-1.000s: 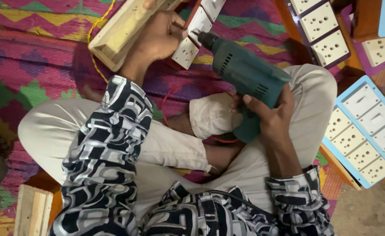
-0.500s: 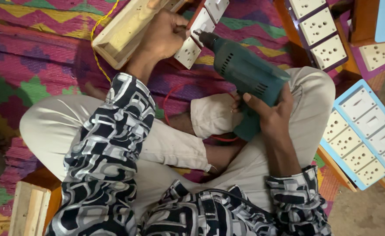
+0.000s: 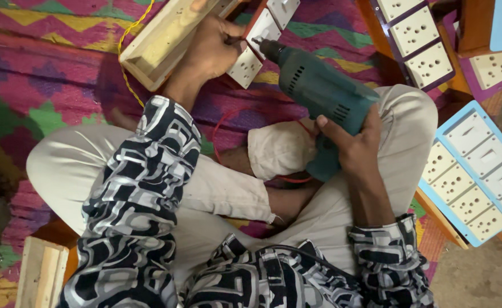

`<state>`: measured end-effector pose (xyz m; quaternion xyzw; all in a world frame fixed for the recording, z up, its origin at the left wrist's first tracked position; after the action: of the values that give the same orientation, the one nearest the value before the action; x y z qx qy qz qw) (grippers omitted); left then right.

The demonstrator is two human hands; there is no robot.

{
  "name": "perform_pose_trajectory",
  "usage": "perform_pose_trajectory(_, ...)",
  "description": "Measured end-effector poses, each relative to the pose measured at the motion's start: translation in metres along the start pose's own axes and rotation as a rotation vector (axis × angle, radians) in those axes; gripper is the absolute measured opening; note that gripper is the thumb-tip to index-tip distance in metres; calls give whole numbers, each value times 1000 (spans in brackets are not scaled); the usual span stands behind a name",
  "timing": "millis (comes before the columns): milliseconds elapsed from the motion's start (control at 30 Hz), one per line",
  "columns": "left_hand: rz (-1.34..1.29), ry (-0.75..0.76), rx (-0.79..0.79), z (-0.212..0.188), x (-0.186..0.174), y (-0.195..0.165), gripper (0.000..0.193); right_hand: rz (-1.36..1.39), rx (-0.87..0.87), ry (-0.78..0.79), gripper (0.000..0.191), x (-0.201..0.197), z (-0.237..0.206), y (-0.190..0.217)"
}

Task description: The person sits on a colorful mat and uses a corded drill to fasten screws into a wooden electrical socket board. They hold the board with one hand and operate the drill with the other, then flip the board to inspect the back.

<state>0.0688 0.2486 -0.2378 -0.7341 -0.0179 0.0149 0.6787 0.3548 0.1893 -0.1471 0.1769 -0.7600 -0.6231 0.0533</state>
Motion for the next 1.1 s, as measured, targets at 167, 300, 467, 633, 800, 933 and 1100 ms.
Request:
perform_pose_trajectory(167,227,-68,2,0,-5,-6,23,46,28,-1,39,0,2,1)
perform_pose_trajectory(300,223,-47,89,-3,3,-23,18,73,75,-13,38,1,0,2)
perform_pose_trajectory(467,442,-237,-98,5,-11,-19,41,124,114,-27,38,2,-1,9)
perform_pose_trajectory(633,573,-357,268,8,-2,-51,29,172,67,-45,41,2,-4,18)
perform_pose_trajectory(800,473,-200,271,18,2,-33,27,208,105,-85,42,-7,1,13)
perform_pose_trajectory(933,439,-190,274,26,1,-26,21,213,133,-119,41,-6,11,9)
perform_pose_trajectory(1100,356,-212,290,25,3,-24,14,258,134,-40,38,6,18,13)
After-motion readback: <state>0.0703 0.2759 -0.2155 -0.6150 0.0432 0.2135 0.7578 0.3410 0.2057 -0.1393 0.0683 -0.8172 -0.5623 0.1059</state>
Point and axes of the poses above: each hand's wrist, its own z-axis towards the middle knuckle, its own x-axis out of the palm, y = z × x, the point moved 10 cm from there along z, towards the middle knuckle, and after that the axes turned 14 degrees about -z, right-handed, at the moved point
